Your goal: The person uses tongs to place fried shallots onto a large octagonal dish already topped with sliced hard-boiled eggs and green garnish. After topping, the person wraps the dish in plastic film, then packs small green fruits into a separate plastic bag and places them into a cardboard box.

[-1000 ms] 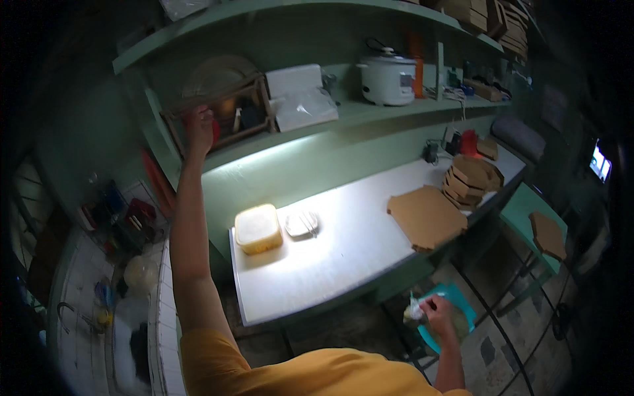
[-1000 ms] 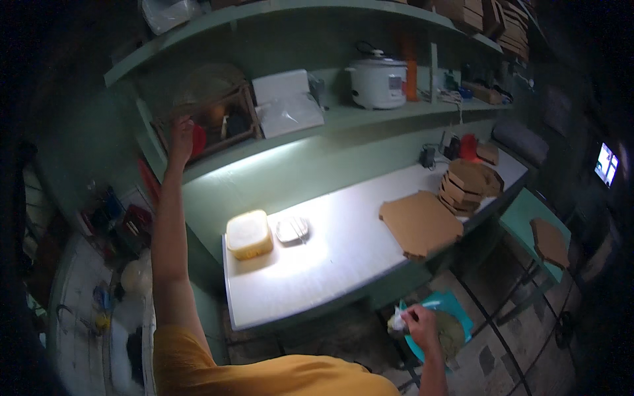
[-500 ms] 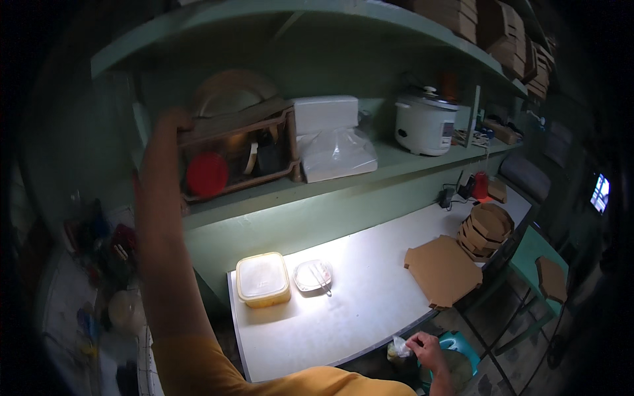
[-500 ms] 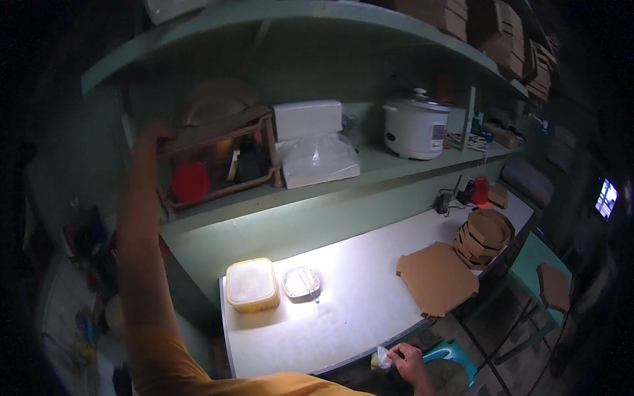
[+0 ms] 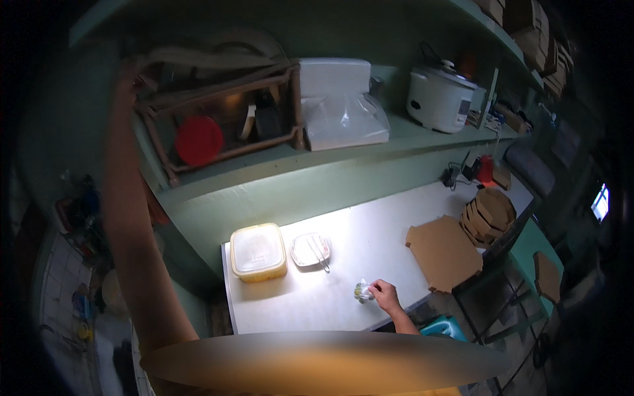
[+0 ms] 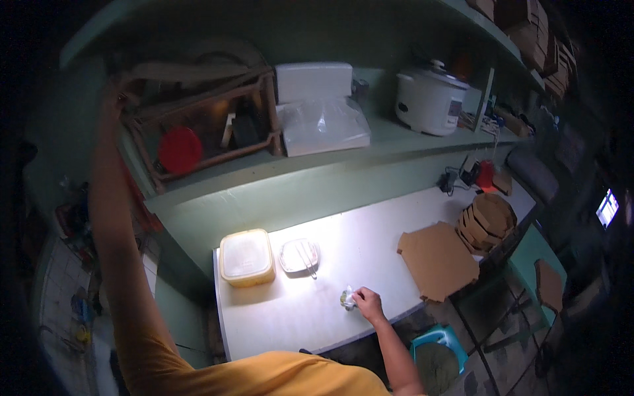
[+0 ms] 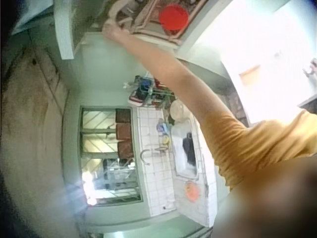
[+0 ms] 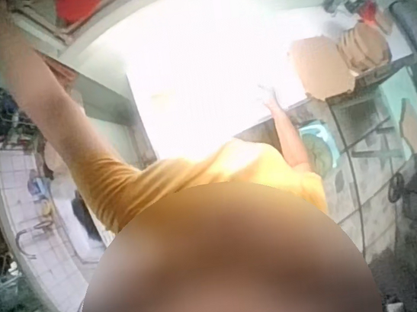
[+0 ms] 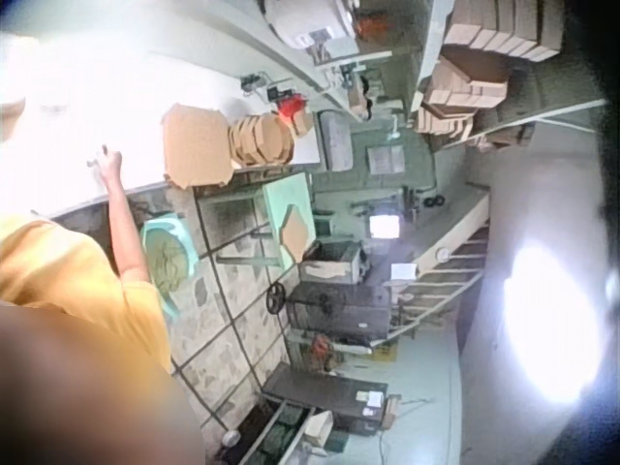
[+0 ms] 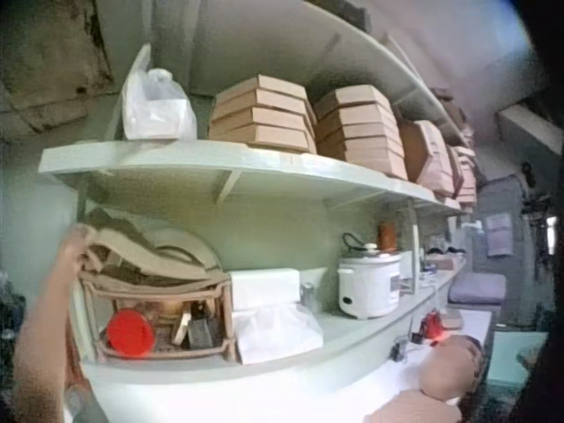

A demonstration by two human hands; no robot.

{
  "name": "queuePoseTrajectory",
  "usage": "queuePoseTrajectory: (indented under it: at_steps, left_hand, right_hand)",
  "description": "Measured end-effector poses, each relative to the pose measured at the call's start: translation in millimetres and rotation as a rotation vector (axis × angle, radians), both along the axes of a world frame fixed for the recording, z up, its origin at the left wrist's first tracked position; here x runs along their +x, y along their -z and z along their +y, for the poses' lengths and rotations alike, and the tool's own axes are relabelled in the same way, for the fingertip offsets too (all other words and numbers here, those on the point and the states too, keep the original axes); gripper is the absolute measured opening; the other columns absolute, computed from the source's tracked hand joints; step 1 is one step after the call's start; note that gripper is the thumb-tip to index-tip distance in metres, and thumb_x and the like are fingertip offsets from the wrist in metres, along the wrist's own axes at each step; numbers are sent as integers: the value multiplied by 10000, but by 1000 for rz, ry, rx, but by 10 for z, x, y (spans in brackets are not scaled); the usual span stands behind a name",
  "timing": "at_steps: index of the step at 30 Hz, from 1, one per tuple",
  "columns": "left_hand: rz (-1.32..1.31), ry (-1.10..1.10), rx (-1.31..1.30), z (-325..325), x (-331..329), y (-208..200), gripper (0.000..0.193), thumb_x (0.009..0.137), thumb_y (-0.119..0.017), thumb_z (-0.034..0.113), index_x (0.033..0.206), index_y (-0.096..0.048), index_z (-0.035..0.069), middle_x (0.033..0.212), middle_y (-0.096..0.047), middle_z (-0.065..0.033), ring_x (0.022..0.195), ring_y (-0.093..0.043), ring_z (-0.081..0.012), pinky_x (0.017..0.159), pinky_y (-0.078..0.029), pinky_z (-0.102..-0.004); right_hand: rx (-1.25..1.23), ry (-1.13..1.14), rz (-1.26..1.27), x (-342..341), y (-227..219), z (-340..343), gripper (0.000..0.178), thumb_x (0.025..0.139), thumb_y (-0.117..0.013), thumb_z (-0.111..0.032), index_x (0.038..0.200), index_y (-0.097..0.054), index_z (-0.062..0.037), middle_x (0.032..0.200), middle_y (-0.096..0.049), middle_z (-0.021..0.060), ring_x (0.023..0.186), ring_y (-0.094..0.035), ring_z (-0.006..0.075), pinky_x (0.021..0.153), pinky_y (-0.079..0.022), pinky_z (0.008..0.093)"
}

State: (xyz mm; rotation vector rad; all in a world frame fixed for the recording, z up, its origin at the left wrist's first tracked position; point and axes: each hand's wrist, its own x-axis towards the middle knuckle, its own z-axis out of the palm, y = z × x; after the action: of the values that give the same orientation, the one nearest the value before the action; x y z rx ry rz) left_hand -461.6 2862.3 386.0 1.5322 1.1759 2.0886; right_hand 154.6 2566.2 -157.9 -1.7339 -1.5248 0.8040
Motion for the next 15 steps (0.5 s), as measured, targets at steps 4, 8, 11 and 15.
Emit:
queuePoseTrajectory:
  at_steps: [4, 8, 11, 15]
  left_hand:
    - [-581, 362, 99, -712, 584, 194, 431, 911, -652, 240, 1279, -520, 59, 1276, -529, -162, 1154, -519, -308, 946, -465, -509]
    - [-553, 433, 86, -1505, 1532, 973, 455, 930, -588, 207, 1340, -485, 38, 1369, -469, -183, 1250, -455, -320, 1033, -408, -481]
    - [-432, 233, 38, -2062, 2725, 2057, 531, 904, -599, 273, 1354, -472, 23, 1368, -485, -166, 1229, -492, -302, 1022, -411, -433]
    - [-717, 1109, -622, -3063, 4403, 3109, 647, 855, -621, 220, 1411, -381, -9, 1355, -499, -211, 1181, -546, -376, 1023, -435, -503]
  right_hand:
    - [-90, -149, -394, -62, -11, 54, 562, 826, -705, -330, 1289, -541, -57, 1241, -560, 191, 1185, -512, 367, 994, -422, 438]
    - [496, -140, -80, -38, -744, -9, 813, 838, -704, -438, 1468, -319, -100, 1429, -405, 195, 1302, -420, 326, 1068, -354, 408]
    - [461, -89, 575, 103, -1301, -215, 942, 832, -687, -513, 1523, -169, -138, 1514, -300, 149, 1333, -378, 266, 1083, -302, 435]
    - [321, -103, 1234, 692, -1511, -719, 978, 836, -610, -628, 1536, -114, -160, 1482, -363, 116, 1311, -395, 224, 1056, -309, 412]
